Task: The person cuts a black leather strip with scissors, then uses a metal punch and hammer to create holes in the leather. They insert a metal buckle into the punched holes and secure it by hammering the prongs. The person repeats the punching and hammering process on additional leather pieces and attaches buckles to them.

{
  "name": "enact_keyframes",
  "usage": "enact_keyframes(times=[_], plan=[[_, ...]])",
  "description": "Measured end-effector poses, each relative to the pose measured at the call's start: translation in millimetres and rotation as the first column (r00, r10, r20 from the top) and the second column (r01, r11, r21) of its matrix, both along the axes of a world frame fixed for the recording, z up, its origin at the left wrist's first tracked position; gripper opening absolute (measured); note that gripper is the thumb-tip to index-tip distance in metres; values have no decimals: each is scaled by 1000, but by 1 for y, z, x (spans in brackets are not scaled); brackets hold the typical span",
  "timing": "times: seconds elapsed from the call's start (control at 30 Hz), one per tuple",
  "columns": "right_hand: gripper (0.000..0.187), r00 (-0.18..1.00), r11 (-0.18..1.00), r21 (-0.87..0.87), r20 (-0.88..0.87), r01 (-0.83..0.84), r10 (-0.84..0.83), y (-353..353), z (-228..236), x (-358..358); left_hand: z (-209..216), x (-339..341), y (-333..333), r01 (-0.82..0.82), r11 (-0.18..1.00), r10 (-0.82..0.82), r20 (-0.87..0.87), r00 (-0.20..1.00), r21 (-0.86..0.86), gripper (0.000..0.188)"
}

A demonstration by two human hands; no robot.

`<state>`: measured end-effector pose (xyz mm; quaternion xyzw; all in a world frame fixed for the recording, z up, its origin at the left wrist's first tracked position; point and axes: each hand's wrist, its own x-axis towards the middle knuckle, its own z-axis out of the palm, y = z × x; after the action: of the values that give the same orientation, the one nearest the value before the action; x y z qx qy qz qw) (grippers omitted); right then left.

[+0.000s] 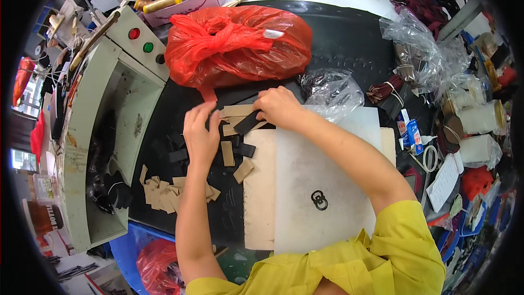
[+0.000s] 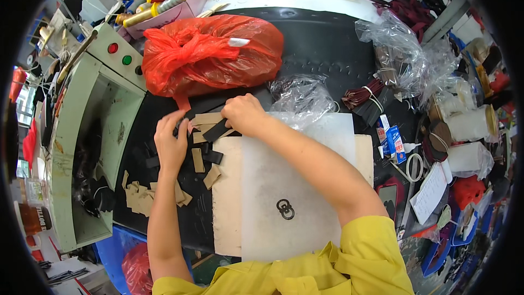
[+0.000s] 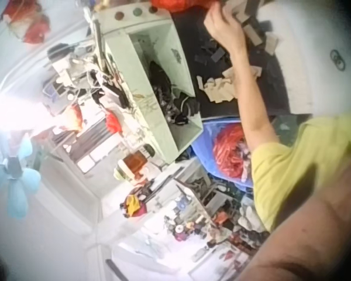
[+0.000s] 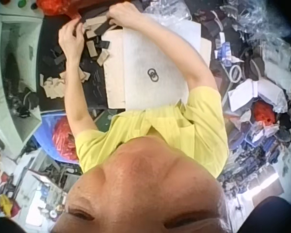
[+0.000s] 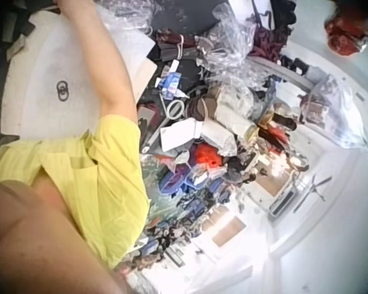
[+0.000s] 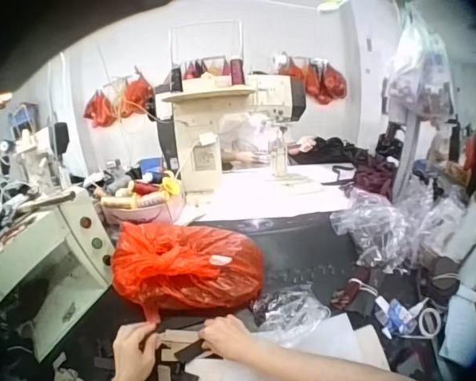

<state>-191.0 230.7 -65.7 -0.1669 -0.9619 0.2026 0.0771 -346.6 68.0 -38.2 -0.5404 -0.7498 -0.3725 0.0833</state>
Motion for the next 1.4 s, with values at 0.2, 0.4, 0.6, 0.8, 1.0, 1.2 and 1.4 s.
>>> enact_keyframes(times=[0.2, 0.4, 0.6, 0.8, 1.0, 1.2, 1.4], plan=[[5, 902, 994, -101, -431, -33, -14, 1, 9, 7, -1, 36, -36, 36, 998, -44, 131, 990, 58, 17], [13, 942, 872, -483, -319, -72, -99, -20, 66, 48, 18, 67, -30, -27, 967, -172, 733, 658, 252, 35], [39, 931, 973, -215, -365, -79, -5, -34, 63, 79, 20, 74, -12, 78, 989, -140, 947, 290, 122, 21], [36, 929, 956, -285, -368, -67, -45, -38, 57, 106, 16, 85, -11, 185, 983, -85, 936, 341, 22, 23], [17, 912, 970, -237, -381, 63, -152, -46, 49, 112, 13, 88, -8, 214, 970, -189, 919, 346, 119, 18], [9, 677, 867, -400, -552, 297, -486, -36, 78, 126, -14, 61, 13, 61, 987, -154, 733, 662, 152, 15], [13, 828, 713, -659, -243, 241, -505, -99, 102, 213, 23, 88, -41, 31, 993, -39, 72, 997, 113, 24]])
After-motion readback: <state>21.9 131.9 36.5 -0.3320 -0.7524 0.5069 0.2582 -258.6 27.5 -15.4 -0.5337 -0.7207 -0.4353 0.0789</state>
